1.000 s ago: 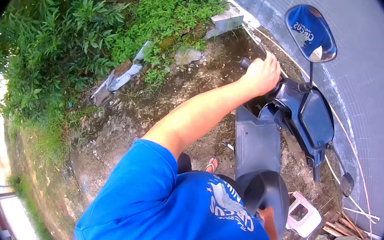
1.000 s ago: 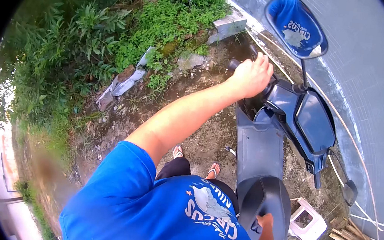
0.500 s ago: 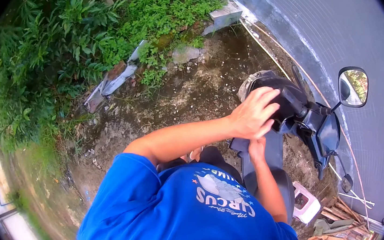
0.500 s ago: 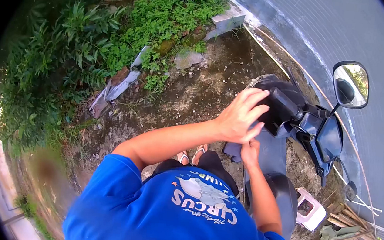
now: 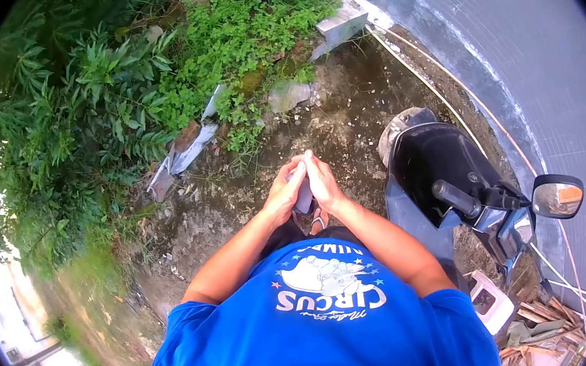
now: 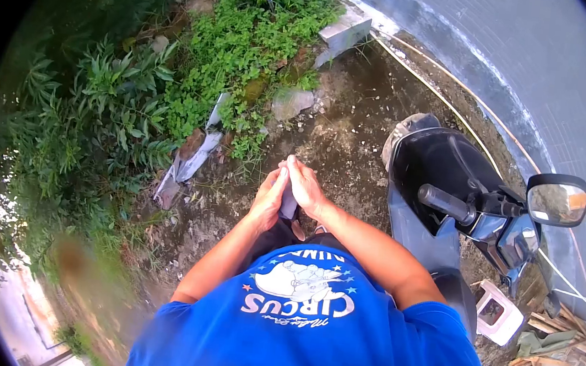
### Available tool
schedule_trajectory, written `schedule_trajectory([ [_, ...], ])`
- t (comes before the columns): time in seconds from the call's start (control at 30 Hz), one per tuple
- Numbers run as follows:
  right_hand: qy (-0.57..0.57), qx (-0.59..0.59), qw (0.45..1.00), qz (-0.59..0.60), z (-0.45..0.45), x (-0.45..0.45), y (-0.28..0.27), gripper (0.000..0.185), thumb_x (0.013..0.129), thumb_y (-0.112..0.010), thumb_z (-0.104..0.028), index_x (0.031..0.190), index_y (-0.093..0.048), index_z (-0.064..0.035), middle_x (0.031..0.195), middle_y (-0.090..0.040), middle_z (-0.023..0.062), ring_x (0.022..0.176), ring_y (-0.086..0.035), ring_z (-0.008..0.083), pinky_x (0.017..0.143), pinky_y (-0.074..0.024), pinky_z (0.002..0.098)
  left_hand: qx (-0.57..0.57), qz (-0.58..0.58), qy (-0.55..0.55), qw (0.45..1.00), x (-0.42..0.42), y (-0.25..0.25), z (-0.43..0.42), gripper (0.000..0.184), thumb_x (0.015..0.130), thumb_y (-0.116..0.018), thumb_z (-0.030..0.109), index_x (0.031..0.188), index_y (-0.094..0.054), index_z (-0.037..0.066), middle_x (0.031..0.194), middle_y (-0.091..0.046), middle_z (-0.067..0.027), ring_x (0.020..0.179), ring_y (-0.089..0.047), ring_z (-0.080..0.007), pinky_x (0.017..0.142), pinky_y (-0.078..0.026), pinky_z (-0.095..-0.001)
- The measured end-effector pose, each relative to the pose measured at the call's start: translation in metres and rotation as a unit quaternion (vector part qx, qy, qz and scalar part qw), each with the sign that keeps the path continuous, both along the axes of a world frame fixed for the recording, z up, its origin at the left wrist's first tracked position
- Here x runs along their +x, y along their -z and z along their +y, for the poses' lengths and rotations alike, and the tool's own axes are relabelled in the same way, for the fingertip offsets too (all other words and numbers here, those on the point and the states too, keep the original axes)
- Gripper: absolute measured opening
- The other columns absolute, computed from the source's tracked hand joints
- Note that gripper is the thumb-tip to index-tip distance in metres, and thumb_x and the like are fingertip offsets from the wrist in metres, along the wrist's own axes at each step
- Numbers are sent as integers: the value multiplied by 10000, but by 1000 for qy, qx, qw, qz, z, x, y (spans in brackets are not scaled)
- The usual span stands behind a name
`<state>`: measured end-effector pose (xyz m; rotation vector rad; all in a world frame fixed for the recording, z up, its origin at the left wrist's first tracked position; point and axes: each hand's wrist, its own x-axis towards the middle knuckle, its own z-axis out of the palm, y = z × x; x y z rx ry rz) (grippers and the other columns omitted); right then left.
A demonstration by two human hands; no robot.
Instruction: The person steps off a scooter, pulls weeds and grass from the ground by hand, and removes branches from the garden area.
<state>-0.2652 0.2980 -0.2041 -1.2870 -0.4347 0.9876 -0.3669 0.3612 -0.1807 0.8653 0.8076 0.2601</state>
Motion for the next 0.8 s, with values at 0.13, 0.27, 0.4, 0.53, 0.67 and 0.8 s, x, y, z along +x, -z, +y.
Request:
schedule_trajectory([
  [0.13, -28, -117, 992, 38, 17, 50, 15, 418, 1039, -555, -371, 1026, -680, 27, 816, -679, 68, 726, -617, 120, 645, -496, 296, 25, 59, 88, 994, 10, 32, 37, 407, 935, -738, 251, 1218, -607, -11, 1032, -692, -85, 928, -654, -160, 828, -520, -298],
  [0.27, 66, -225, 971, -55, 31, 95, 54, 350, 985, -653, -319, 948, -694, 26, 769, -686, 69, 682, -622, 133, 622, -496, 302, 55, 188, 176, 965, 17, 98, 78, 327, 902, -750, 244, 1098, -682, -8, 988, -707, -91, 889, -661, -176, 784, -537, -323],
  [0.4, 109, -353, 918, -144, 41, 159, 127, 339, 912, -703, -346, 832, -728, -18, 837, -733, 135, 814, -690, 235, 757, -519, 392, 244, 248, 257, 902, 38, 175, 151, 424, 821, -757, 325, 1080, -716, -8, 1014, -732, -199, 949, -708, -301, 886, -544, -379],
  [0.53, 82, -494, 853, -148, 63, 161, 128, 345, 887, -706, -378, 888, -752, -36, 936, -740, 182, 938, -704, 310, 852, -521, 426, 383, 317, 359, 790, 25, 176, 233, 505, 815, -701, 413, 1080, -717, -16, 1117, -700, -268, 1070, -681, -390, 961, -526, -420],
  [0.67, 24, -556, 801, -222, 101, 197, 127, 365, 880, -694, -380, 964, -739, -27, 1040, -733, 209, 1049, -689, 365, 930, -520, 458, 378, 368, 325, 785, 31, 175, 309, 537, 798, -712, 380, 1167, -694, -9, 1136, -696, -261, 1091, -675, -377, 992, -516, -420],
  [0.8, -40, -552, 780, -291, 150, 242, 111, 369, 902, -668, -371, 1017, -726, -25, 1052, -725, 219, 1047, -681, 381, 936, -523, 457, 380, 426, 280, 772, 12, 224, 367, 507, 797, -700, 363, 1138, -699, -12, 1153, -694, -251, 1119, -663, -375, 1002, -508, -426],
])
